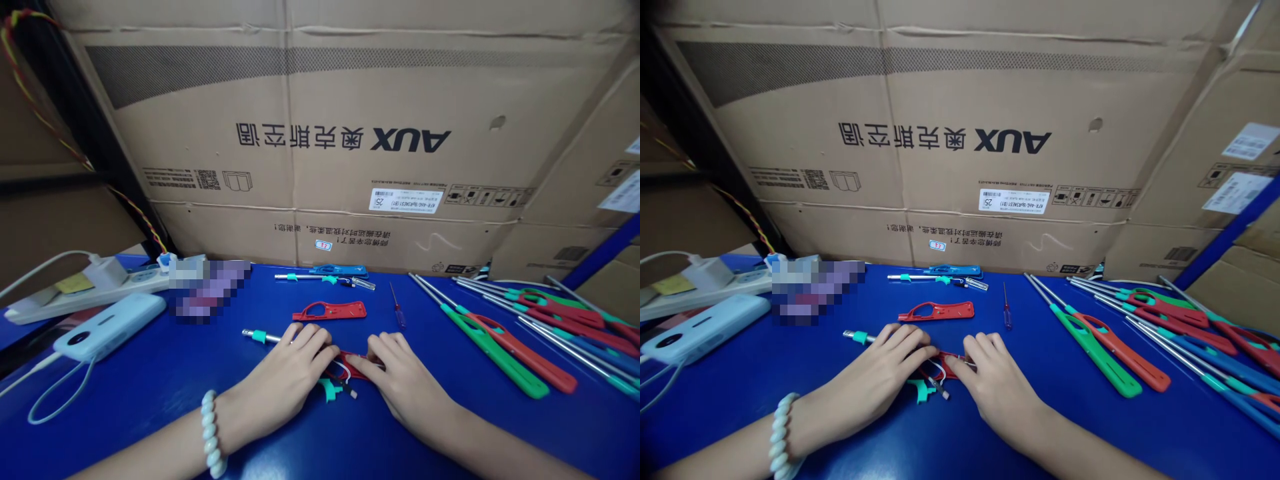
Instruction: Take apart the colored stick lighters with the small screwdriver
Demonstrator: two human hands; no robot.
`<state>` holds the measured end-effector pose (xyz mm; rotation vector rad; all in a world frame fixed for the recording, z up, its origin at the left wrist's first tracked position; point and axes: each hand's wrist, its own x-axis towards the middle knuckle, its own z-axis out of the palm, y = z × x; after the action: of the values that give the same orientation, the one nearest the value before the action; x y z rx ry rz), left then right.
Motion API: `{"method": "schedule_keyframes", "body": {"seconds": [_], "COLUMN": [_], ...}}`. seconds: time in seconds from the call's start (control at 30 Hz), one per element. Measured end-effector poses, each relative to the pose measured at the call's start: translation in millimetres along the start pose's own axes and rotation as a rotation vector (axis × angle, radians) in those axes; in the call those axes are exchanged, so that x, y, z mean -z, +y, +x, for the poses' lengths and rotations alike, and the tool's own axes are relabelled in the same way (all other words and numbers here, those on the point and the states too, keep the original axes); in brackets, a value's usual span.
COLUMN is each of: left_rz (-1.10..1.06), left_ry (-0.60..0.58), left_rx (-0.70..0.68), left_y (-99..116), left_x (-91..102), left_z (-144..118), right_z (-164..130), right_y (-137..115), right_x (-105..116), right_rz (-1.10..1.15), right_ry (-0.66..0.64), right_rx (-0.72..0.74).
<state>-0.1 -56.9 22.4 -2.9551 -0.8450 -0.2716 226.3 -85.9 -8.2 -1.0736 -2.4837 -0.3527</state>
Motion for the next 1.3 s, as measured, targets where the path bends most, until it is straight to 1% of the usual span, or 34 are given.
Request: {"method": "schedule_keyframes", "body": {"seconds": [0.2,0.3,0.5,0.6,0.97,1.13,1.3], "left_rz": [0.028,0.022,-0.111,-0.126,-0.08,-0.124,-0.184], "left_ry": [0.007,0.002,-0.019,-0.016,0.014,-0.003,0.01], "left_rx": [0.002,0.033,0.131,0.153,0.154,0.175,0.155], "left_y": [3,5,10,12,16,15,16], "left_x": [-5.9,-7.8,-1.5,1.0,-1.7,-4.2,2.1], "left_z": [1,1,1,1,-1,-3,-4], "right_z": [0,0,1,2,0,0,-2], "right_y": [0,0,0,-1,-1,1,4], "right_x": [-1,-1,1,2,2,2,0], "right_rz": [-0.01,-0.01,-0.011,-0.023,-0.09,-0.077,-0.091], "right_ry": [0.014,0.025,0.013,0.012,0.018,0.007,0.014], "right_rx": [0.007,0.014,0.045,0.058,0.092,0.091,0.092]}}
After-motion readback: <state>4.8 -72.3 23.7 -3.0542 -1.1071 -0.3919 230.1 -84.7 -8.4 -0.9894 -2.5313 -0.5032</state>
